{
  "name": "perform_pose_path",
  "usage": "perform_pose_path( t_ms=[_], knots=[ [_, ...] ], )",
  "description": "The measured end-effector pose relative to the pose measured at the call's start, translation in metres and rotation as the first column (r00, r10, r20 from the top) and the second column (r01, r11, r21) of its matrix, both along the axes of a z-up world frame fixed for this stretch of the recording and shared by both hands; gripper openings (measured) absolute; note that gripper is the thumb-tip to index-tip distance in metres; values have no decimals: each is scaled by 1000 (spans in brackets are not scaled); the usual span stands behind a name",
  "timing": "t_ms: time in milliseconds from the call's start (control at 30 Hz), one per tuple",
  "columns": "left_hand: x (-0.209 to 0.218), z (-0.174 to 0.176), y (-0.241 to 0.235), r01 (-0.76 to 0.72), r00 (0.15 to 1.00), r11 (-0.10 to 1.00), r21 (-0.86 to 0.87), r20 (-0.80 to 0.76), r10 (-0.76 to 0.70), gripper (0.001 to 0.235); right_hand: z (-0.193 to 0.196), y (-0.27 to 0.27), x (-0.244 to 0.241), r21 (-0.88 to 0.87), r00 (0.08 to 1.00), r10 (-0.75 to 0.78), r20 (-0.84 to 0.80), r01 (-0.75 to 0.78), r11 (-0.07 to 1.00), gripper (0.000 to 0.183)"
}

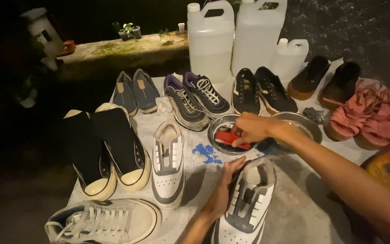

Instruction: The person cleans a white and grey sneaker using a grey cloth and a red sponge. They wipe the shoe, dip the sponge into a metal bowl of liquid, and scrub the shoe's surface repeatedly.

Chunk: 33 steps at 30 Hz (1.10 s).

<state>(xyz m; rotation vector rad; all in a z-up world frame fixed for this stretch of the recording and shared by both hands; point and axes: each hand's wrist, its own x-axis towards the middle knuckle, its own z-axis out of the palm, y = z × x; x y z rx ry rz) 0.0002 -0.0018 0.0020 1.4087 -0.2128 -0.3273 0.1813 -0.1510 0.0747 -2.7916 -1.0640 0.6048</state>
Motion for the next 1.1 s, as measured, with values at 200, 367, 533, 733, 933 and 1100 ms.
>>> perform_pose_path(
  t_ms=[200,367,533,733,933,1100],
  knots=[
    [1,-4,1,11,999,1000,14,34,-11,95,4,6,-10,-126,996,-31,78,41,991,34],
    [-1,-1,1,-1,1000,999,-49,6,1,93,-21,1,-1,-138,980,47,194,-20,990,28],
    [2,-5,0,32,999,990,-139,-12,-34,97,-38,-2,11,-137,966,127,226,-98,986,26],
    [-1,3,1,6,1000,1000,2,0,-6,92,-26,2,3,-156,980,84,178,-56,986,31],
    [3,-8,0,7,1000,996,-92,-4,-7,89,0,-4,0,-63,997,-33,74,38,997,20],
    [4,-14,-1,-13,999,995,-96,46,17,91,30,-14,-17,174,971,-73,227,34,984,25]
  ],
)
